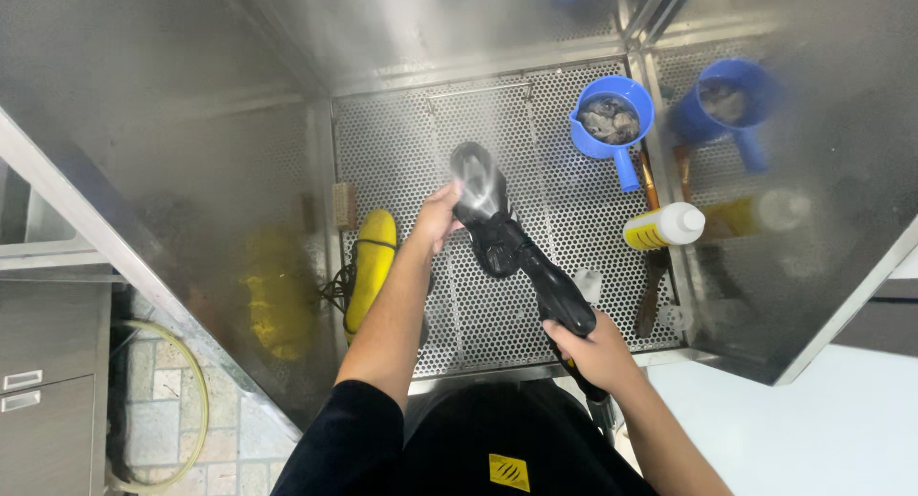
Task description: The person cleans a black sneaker using a pressure washer and a white cloth. They rinse the shoe in a sink, then spray and wipe the shoe on a metal grate, handling the shoe and tools throughout.
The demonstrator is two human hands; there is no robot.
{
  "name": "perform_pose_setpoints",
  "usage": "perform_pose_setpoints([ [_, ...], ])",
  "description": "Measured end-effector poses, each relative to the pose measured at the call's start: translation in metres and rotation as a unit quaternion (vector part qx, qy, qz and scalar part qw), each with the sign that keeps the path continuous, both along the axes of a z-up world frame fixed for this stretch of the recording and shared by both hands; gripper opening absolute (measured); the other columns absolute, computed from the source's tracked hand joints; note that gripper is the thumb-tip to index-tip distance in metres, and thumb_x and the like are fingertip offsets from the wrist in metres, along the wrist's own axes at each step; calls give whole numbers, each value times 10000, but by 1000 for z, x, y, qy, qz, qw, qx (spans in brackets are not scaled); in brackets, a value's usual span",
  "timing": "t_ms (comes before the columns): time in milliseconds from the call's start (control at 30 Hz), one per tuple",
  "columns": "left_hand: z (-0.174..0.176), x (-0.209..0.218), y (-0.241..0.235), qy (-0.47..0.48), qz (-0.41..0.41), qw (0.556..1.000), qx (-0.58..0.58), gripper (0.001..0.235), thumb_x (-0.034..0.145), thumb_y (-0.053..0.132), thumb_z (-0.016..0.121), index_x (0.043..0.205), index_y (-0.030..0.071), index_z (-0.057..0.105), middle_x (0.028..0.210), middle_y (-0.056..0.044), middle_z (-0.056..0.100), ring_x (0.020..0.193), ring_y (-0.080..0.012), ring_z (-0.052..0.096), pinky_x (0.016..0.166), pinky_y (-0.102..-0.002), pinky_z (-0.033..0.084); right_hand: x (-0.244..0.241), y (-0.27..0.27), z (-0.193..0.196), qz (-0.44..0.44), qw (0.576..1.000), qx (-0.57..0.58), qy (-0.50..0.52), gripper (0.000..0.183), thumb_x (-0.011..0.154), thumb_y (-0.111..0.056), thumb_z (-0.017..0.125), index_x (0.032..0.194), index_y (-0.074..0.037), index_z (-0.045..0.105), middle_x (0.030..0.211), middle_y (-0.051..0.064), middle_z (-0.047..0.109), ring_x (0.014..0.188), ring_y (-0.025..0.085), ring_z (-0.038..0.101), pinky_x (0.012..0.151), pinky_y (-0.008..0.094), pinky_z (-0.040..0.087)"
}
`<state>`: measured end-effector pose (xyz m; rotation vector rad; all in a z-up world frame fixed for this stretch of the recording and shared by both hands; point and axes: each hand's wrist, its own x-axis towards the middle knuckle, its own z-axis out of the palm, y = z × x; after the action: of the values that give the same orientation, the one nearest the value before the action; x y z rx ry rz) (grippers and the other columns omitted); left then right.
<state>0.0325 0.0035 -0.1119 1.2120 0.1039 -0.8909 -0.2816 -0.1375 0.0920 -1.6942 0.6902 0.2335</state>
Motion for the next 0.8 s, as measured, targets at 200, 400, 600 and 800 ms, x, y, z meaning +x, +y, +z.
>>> perform_pose_setpoints([
  [200,6,-1,1,-5,-6,1000,-4,428,1039,371,526,1360,111,638,1188,-72,733,1018,-190,724,909,-393,605,3,1,3,-4,1000,0,9,237,871,-270,721,807,-43,694,568,12,613,518,118,577,523,303,458],
  [400,14,-1,1,-1,-8,1000,28,420,1052,381,532,1342,93,631,1177,-59,737,1017,-168,714,890,-370,593,0,-5,-3,-9,1000,28,-2,210,860,-250,733,842,-45,688,667,40,653,626,144,615,620,312,489],
  [600,9,-7,5,11,-9,999,-47,398,1043,355,542,1280,60,667,1133,-47,753,986,-157,725,901,-355,602,-22,-23,-27,-85,995,32,-38,218,851,-202,752,962,-19,712,777,54,704,751,150,665,722,306,516],
  [800,17,-9,10,-18,-2,1000,-21,349,1054,349,552,1230,75,679,1103,-38,741,956,-135,709,870,-351,583,-52,-39,-46,-146,987,49,-46,242,836,-159,759,1018,-11,698,791,66,706,764,164,677,736,319,532],
])
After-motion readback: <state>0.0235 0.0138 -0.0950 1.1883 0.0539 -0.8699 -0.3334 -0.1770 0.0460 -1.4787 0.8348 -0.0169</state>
